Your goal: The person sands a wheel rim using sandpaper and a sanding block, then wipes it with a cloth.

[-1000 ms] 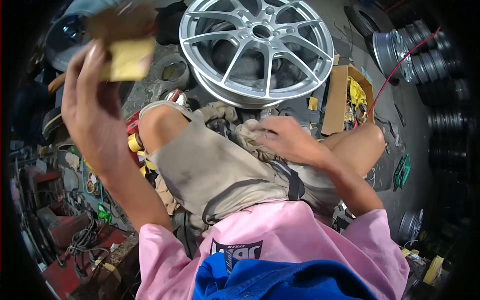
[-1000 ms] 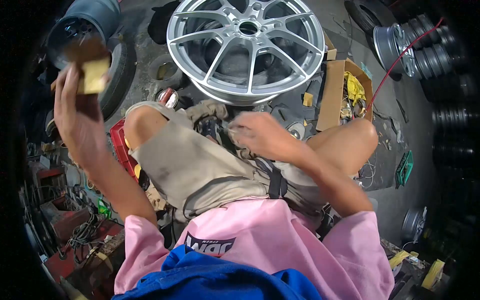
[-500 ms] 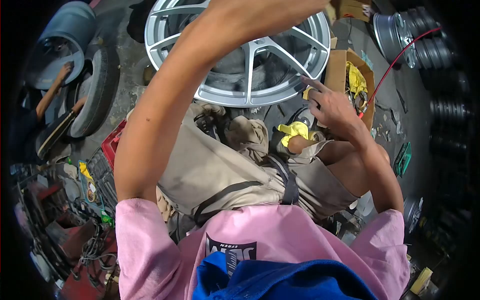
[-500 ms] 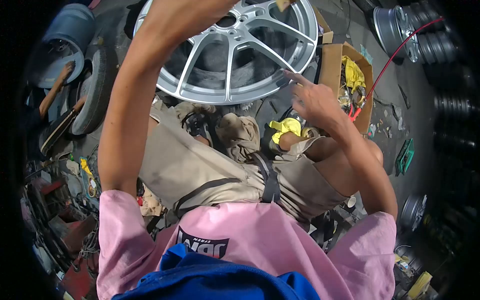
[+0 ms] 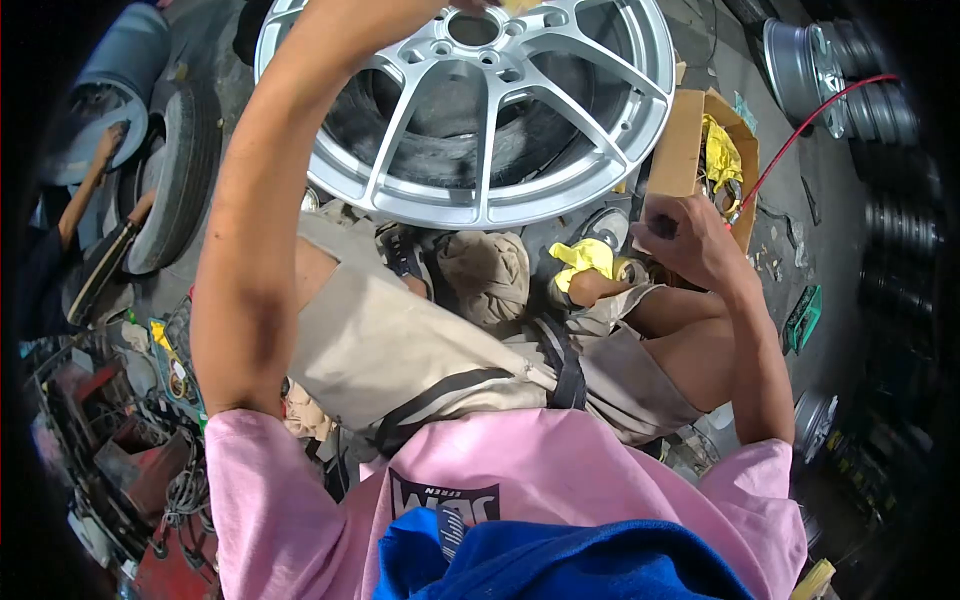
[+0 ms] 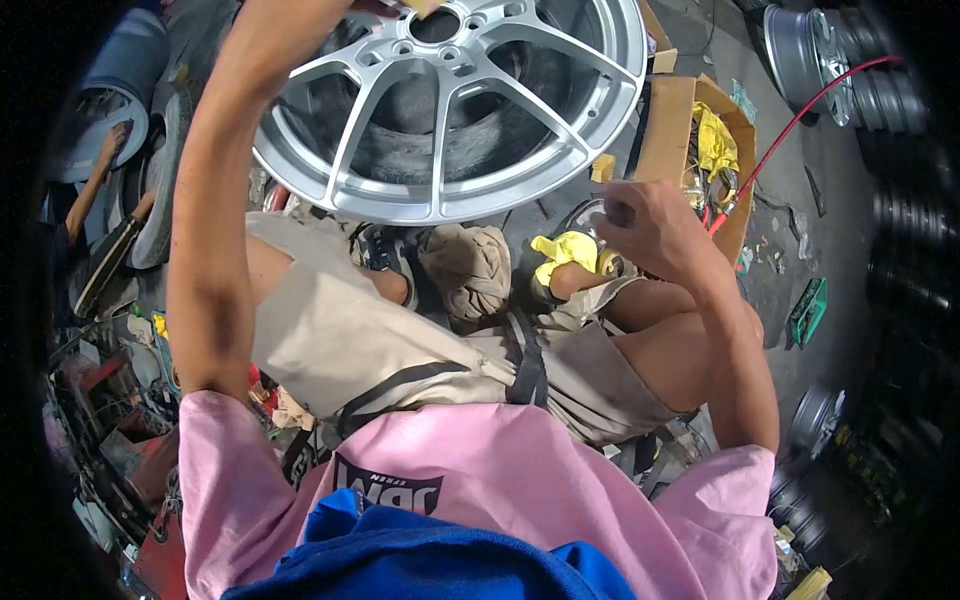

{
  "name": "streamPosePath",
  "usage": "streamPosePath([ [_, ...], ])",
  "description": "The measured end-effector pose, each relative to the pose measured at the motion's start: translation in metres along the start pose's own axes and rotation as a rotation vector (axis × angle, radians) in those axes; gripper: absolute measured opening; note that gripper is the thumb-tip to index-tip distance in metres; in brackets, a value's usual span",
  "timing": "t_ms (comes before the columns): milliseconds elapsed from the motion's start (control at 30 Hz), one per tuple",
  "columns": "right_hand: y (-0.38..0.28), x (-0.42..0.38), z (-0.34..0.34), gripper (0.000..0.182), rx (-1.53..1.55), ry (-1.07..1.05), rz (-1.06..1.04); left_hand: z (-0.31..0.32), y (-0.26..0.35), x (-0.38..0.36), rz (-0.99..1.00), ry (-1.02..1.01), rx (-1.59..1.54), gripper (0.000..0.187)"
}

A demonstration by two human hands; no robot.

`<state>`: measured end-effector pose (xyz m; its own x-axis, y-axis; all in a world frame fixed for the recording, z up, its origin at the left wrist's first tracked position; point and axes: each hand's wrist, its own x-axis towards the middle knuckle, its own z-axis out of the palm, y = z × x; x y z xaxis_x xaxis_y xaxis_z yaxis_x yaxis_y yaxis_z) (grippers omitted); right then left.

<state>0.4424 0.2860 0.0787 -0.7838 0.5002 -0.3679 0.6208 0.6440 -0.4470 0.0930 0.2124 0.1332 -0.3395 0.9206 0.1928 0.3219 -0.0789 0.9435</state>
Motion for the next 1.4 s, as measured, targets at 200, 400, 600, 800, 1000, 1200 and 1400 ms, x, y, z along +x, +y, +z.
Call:
streamPosePath([
  [200, -0.016, -0.005, -0.017, 0.015, 0.085, 0.401, -0.047, 0.024, -0.042, -0.012, -0.322, -0.295, -0.307, 0.016],
  [400, -0.046, -0.004, -0.025, 0.022, 0.058, 0.657, -0.313, 0.046, -0.029, -0.011, -0.283, -0.506, -0.212, 0.029],
  [600, -0.05, -0.002, -0.025, 0.029, 0.037, 0.725, -0.433, 0.06, -0.018, -0.013, -0.21, -0.502, -0.218, 0.03],
  [800, -0.058, 0.0, -0.023, 0.034, 0.041, 0.766, -0.407, 0.072, 0.003, -0.019, -0.247, -0.385, -0.344, 0.015],
  [1000, -0.064, 0.003, -0.022, 0.03, 0.004, 0.749, -0.424, 0.077, 0.002, -0.024, -0.225, -0.361, -0.371, 0.015],
  [1200, -0.068, 0.006, -0.022, 0.03, -0.05, 0.739, -0.452, 0.073, 0.01, -0.029, -0.2, -0.381, -0.361, 0.016],
  [1400, -0.067, 0.009, -0.02, 0.026, -0.008, 0.725, -0.465, 0.071, 0.004, -0.026, -0.227, -0.376, -0.383, 0.015],
])
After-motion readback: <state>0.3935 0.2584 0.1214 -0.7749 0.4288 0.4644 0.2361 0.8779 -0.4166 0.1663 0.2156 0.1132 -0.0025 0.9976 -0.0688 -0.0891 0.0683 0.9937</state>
